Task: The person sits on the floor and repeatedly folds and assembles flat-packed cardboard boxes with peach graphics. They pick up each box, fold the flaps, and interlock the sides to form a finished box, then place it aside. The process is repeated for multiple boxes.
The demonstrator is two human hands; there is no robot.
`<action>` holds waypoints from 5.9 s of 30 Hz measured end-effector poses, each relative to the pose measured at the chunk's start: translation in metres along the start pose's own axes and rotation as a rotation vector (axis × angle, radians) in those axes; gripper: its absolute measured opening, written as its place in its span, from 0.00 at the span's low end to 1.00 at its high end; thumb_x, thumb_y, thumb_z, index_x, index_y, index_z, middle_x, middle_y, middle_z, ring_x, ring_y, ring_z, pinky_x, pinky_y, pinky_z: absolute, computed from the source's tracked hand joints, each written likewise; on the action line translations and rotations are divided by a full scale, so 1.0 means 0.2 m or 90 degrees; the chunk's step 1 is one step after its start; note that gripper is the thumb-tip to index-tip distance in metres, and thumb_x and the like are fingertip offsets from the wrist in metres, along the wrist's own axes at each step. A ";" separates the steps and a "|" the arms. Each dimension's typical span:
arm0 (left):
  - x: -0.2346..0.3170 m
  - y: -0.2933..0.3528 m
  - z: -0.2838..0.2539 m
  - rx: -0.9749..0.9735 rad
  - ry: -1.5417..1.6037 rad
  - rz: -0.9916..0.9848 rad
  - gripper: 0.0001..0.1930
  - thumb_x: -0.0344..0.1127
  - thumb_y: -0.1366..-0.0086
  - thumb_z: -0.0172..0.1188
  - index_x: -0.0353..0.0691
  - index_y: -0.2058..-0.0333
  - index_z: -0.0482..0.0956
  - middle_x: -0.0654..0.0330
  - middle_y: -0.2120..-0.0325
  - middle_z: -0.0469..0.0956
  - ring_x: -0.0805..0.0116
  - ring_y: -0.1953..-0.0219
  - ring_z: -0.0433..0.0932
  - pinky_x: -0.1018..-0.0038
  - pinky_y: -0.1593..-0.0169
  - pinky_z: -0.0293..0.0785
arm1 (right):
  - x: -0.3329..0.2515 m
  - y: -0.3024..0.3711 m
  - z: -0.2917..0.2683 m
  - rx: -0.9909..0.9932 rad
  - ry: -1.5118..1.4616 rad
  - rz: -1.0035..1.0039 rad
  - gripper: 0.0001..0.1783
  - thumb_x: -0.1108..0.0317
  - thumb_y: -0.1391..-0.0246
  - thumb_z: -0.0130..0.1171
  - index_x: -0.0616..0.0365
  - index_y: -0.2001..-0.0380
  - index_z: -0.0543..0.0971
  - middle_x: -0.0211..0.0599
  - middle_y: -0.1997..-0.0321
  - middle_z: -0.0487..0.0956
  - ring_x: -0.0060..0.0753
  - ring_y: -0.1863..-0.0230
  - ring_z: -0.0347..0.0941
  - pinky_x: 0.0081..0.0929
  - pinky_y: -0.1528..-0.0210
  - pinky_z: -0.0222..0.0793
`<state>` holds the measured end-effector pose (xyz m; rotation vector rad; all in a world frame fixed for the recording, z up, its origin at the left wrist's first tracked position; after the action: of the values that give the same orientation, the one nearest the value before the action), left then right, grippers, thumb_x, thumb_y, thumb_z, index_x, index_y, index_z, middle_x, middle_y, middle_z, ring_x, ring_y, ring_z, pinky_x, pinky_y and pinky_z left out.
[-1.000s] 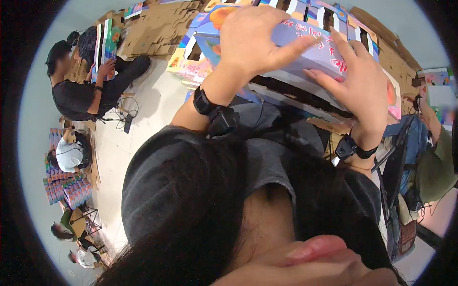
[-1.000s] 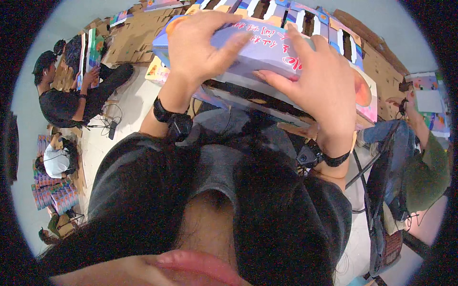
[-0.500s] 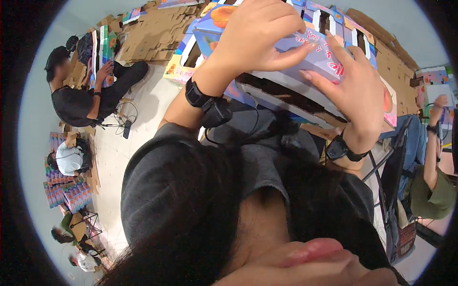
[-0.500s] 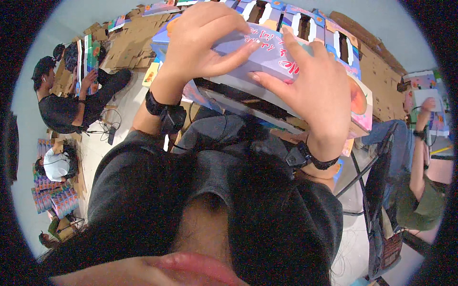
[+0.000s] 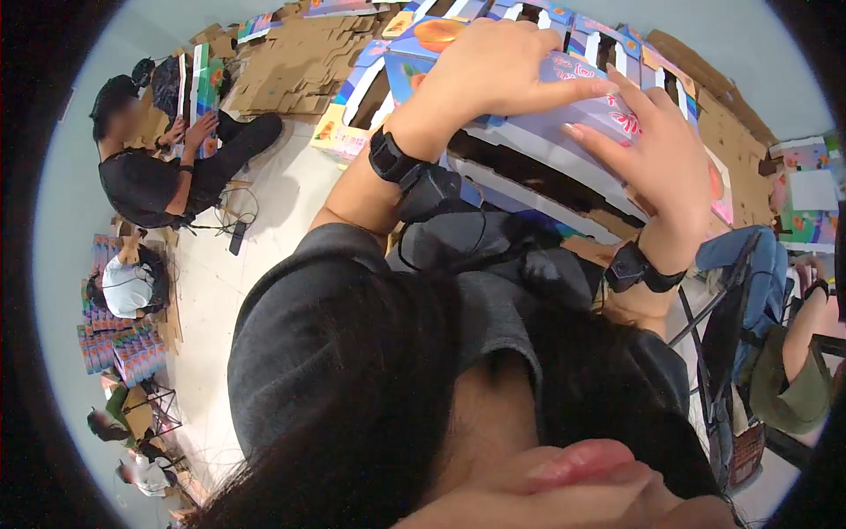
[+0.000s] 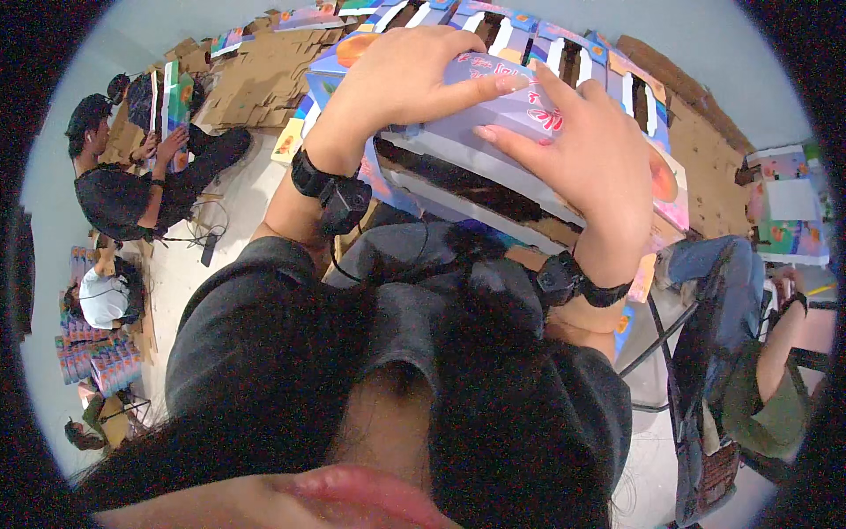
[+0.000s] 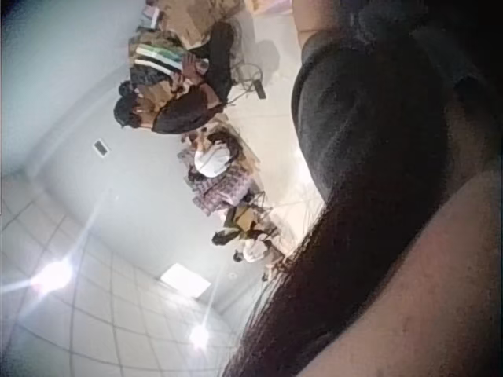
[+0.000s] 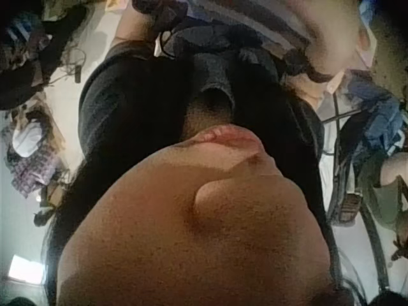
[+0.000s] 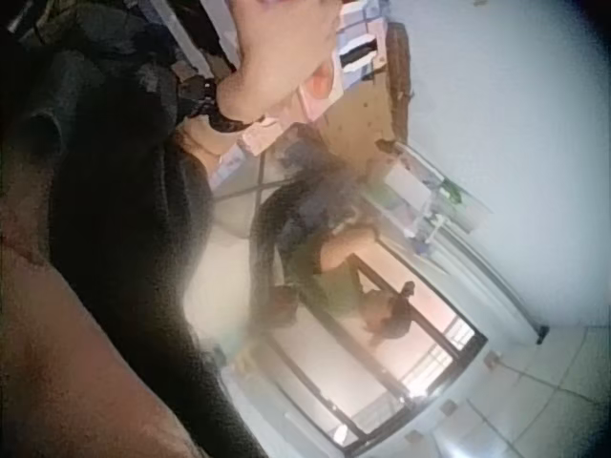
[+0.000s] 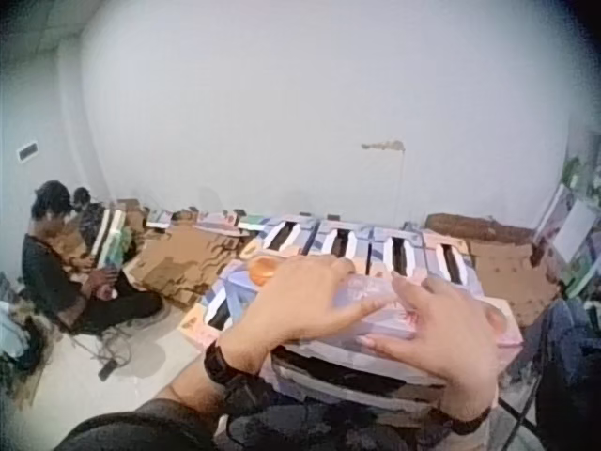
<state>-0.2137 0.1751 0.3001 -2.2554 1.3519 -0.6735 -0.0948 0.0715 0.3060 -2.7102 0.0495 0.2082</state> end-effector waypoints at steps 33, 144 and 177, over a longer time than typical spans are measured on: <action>-0.13 0.06 -0.10 -0.067 0.065 -0.159 0.39 0.67 0.42 0.52 0.26 0.65 0.79 0.37 0.68 0.80 0.42 0.62 0.79 0.56 0.55 0.74 | -0.04 -0.05 0.04 -0.032 0.107 0.017 0.43 0.33 0.59 0.64 0.54 0.47 0.78 0.50 0.59 0.81 0.51 0.55 0.77 0.39 0.55 0.72; -0.39 0.87 0.37 0.402 1.047 -0.502 0.36 0.36 0.48 0.57 0.39 0.40 0.57 0.51 0.52 0.73 0.56 0.52 0.77 0.64 0.47 0.75 | 0.37 0.50 0.91 -0.067 -1.438 0.350 0.43 0.34 0.45 0.49 0.57 0.38 0.64 0.40 0.36 0.68 0.41 0.36 0.63 0.49 0.34 0.56; -0.69 1.29 0.14 0.286 1.216 -0.363 0.30 0.40 0.50 0.56 0.28 0.49 0.69 0.46 0.59 0.79 0.55 0.57 0.81 0.64 0.52 0.79 | 0.11 0.48 0.89 -0.229 -1.089 0.285 0.59 0.63 0.69 0.73 0.61 0.32 0.54 0.42 0.36 0.67 0.38 0.35 0.65 0.33 0.34 0.57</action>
<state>-0.4300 0.1893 0.1022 -1.0946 0.6586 -3.2691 -0.1039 0.0574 0.1040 -1.8428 0.1052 2.6002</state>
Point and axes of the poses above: each hand's wrist, its own y-axis away from the middle knuckle, its own z-axis out of the palm, x = y × z, the point moved 8 cm from there along -y, towards the middle knuckle
